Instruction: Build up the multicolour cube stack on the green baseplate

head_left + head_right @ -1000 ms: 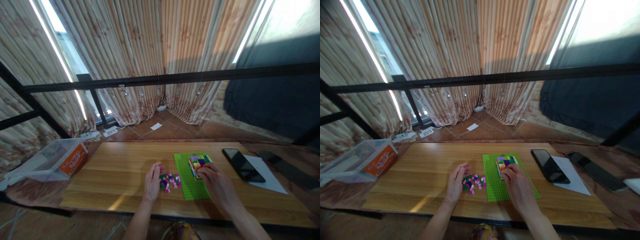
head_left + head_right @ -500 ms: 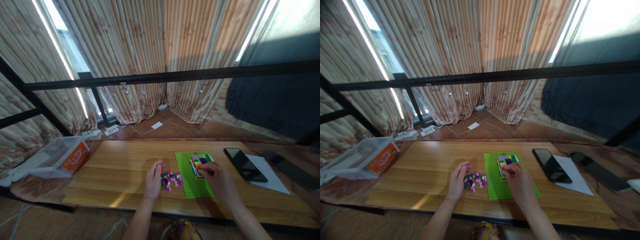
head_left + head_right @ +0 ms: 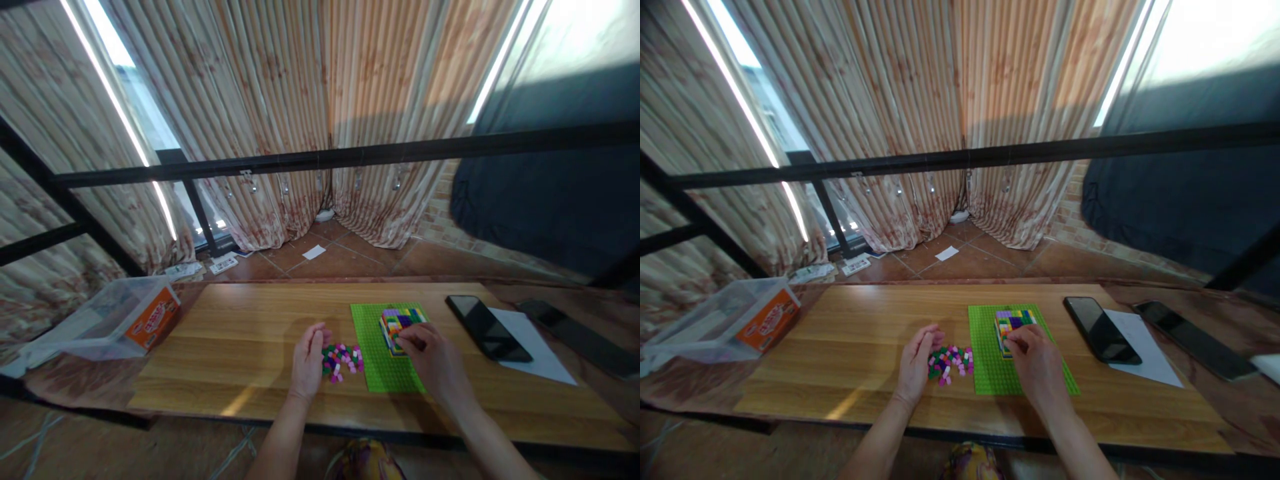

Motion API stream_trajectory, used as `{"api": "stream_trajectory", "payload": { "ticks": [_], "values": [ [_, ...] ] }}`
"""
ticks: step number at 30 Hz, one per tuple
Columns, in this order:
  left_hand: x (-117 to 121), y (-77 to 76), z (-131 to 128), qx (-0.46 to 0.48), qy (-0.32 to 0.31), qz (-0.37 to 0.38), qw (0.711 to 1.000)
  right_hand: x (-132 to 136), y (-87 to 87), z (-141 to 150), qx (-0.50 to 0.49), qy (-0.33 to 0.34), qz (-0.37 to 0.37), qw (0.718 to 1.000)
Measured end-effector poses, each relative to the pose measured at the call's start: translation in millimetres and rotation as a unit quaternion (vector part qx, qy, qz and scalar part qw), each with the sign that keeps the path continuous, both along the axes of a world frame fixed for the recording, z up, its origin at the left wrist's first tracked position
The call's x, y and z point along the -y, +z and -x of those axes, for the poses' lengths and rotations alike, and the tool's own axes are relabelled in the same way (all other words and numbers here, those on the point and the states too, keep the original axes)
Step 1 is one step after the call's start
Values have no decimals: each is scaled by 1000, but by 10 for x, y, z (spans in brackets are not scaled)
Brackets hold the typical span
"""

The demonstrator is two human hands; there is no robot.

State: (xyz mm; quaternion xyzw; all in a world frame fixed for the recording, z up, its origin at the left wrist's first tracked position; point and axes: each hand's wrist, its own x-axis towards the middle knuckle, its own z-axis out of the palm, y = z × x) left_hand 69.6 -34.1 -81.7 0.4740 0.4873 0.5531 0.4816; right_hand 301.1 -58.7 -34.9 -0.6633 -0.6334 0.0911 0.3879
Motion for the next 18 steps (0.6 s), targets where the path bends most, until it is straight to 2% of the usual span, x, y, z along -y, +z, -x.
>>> {"api": "stream_trajectory", "payload": {
  "ticks": [4, 10, 18],
  "values": [
    [0, 10, -4, -2, -1, -4, 1000, 26, 19, -33, -22, 8, -10, 1000],
    [10, 26, -9, -5, -2, -4, 1000, 21, 39, -114, -17, -79, 14, 997],
    [5, 5, -4, -13, -1, -10, 1000, 19, 13, -7, 32, -70, 18, 997]
  ]
}}
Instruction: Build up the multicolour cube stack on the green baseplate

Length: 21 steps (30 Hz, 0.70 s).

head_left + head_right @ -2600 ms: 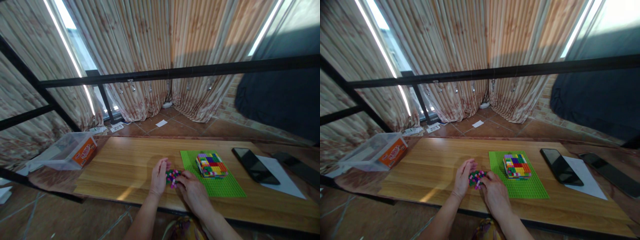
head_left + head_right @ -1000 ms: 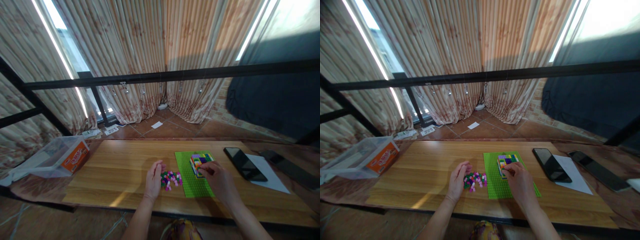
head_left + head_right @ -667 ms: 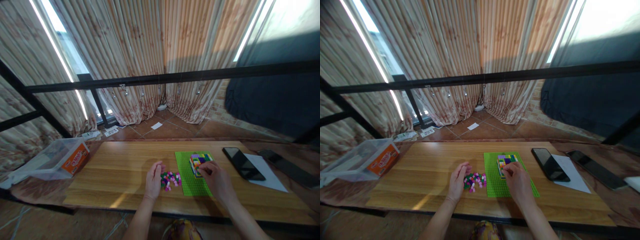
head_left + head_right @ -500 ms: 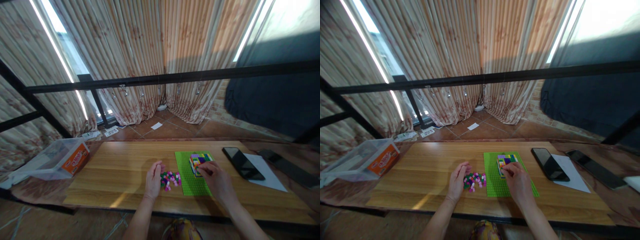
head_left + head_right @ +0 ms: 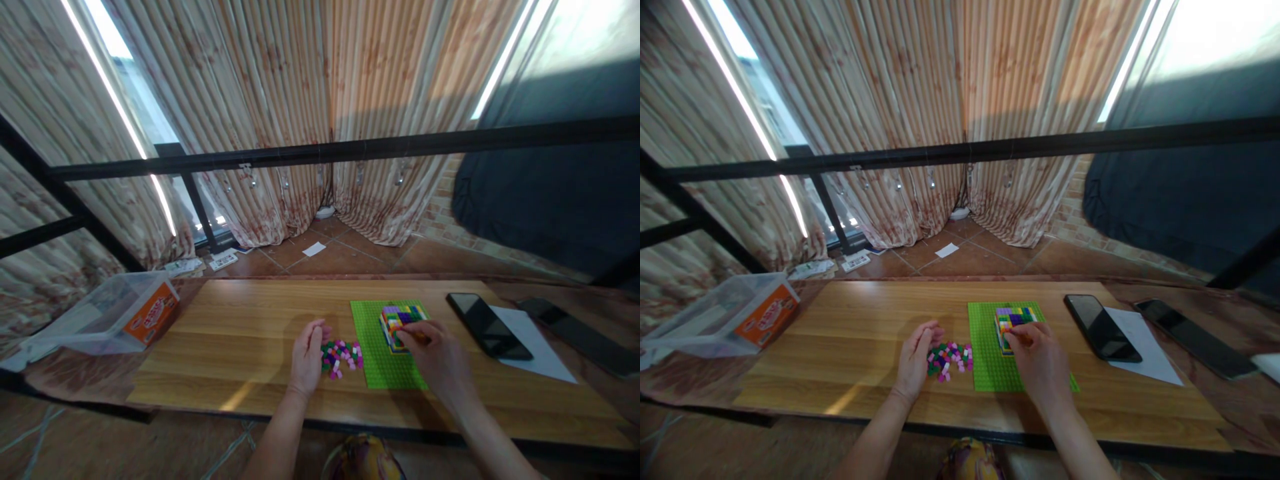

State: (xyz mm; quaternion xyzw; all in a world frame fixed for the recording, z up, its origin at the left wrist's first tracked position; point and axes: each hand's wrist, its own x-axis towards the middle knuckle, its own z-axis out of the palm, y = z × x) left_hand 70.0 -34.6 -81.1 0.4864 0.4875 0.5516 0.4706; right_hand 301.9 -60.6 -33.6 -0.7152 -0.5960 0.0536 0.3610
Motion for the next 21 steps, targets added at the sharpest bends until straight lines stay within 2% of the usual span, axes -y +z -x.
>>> {"api": "stream_trajectory", "payload": {
  "ticks": [7, 10, 14, 16, 21],
  "values": [
    [3, 6, -5, 2, 2, 0, 1000, 30, 53, 13, 9, -7, -44, 999],
    [0, -2, -10, 4, 1, -1, 1000, 65, 61, 77, -12, 39, -62, 997],
    [-5, -6, -15, 2, 0, 4, 1000, 137, -30, 294, -24, 186, 0, 982],
    [-6, -1, -15, 3, -2, 2, 1000, 168, -98, 408, -8, 234, 41, 971],
    [1, 8, -12, 6, -3, 3, 1000, 177, -199, 562, 52, 226, 79, 969]
  ]
}}
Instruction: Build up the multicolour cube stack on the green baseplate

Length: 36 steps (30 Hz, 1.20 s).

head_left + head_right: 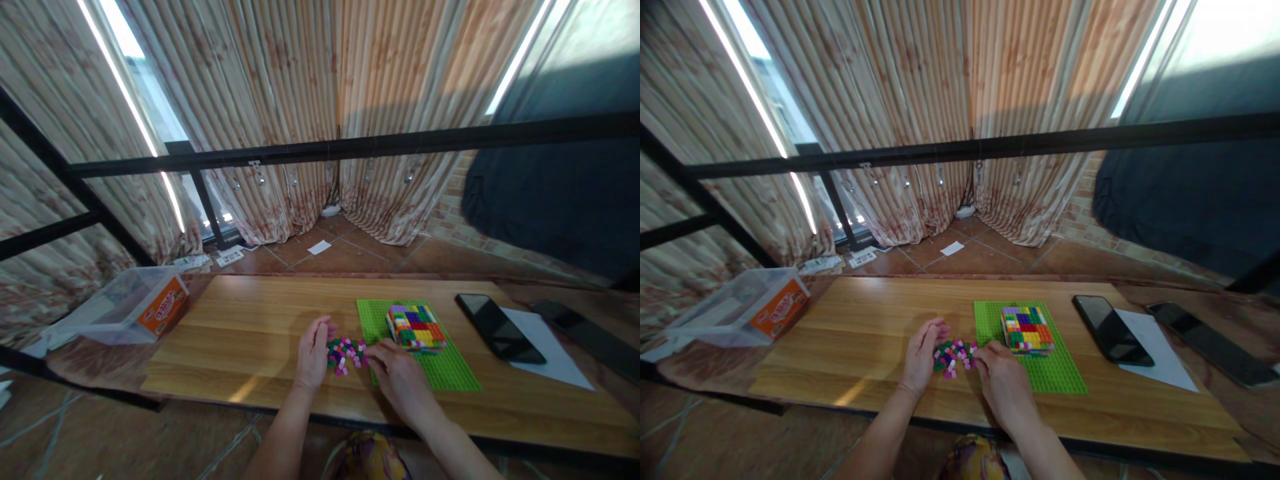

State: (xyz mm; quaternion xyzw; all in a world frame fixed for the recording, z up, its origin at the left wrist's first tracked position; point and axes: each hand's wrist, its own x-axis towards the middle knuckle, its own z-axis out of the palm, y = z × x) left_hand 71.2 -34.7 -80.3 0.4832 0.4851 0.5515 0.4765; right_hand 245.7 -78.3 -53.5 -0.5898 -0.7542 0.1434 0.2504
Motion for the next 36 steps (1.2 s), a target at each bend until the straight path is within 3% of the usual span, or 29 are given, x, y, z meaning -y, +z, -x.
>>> {"api": "stream_trajectory", "payload": {
  "ticks": [11, 18, 28, 36],
  "values": [
    [12, 12, -7, -5, 0, 3, 1000, 1, 23, 248, 12, -23, 32, 999],
    [11, 15, -9, 5, 0, 1, 1000, -34, -5, 186, -36, -4, 61, 997],
    [12, -1, 7, 0, -6, 3, 1000, -49, 29, 249, 26, 15, 38, 999],
    [13, 14, 18, 9, -6, 15, 1000, -63, 64, 236, -76, -7, -12, 997]
  ]
}}
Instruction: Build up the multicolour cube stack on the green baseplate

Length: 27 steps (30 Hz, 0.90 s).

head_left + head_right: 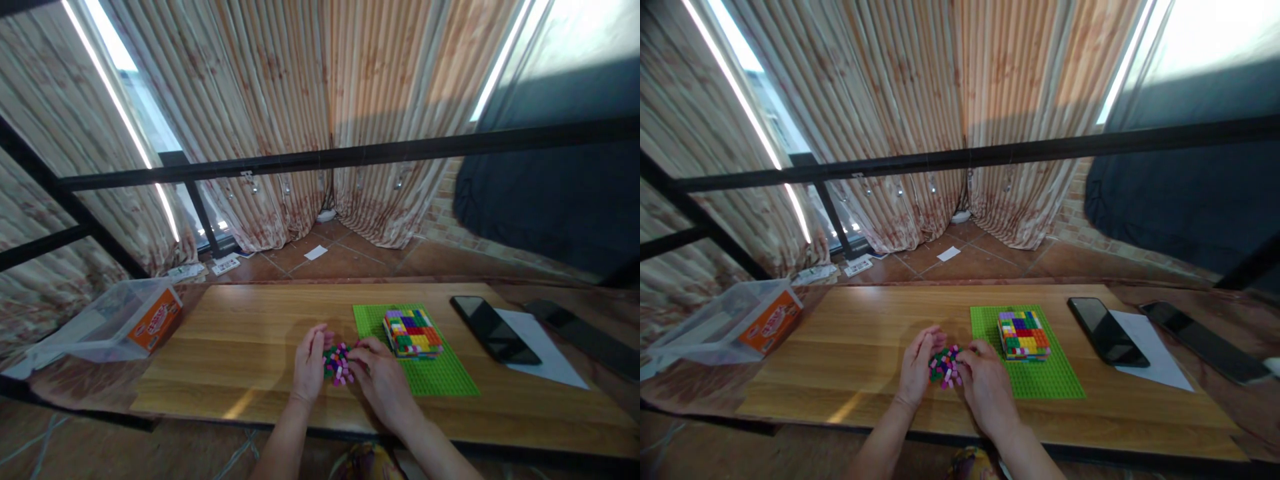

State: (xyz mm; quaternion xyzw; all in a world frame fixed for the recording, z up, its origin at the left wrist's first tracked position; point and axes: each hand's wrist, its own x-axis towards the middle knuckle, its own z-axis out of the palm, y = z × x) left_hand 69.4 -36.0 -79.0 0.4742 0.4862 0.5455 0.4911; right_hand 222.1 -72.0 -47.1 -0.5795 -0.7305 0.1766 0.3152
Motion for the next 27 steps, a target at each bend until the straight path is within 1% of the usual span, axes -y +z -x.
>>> {"api": "stream_trajectory", "payload": {
  "ticks": [5, 8, 14, 18, 22, 25, 27],
  "values": [
    [-14, -9, 7, 4, -3, -2, 1000, 107, 116, -47, -66, 15, -16, 998],
    [-26, -19, 14, 4, -2, -6, 1000, 197, 116, -128, -71, 7, -23, 997],
    [-30, -20, 33, -5, -1, -2, 1000, 276, 58, -455, -39, -62, 4, 997],
    [-20, 13, 28, -12, 4, 6, 1000, 233, 77, -702, -33, -130, -14, 991],
    [-12, 39, 24, -18, 8, 8, 1000, 150, 97, -901, -55, -191, -44, 979],
    [-14, 37, 26, -20, 6, 12, 1000, 104, 66, -982, -74, -214, -37, 973],
    [-17, 30, 27, -21, 4, 10, 1000, 86, 23, -996, -89, -219, -31, 971]
  ]
}}
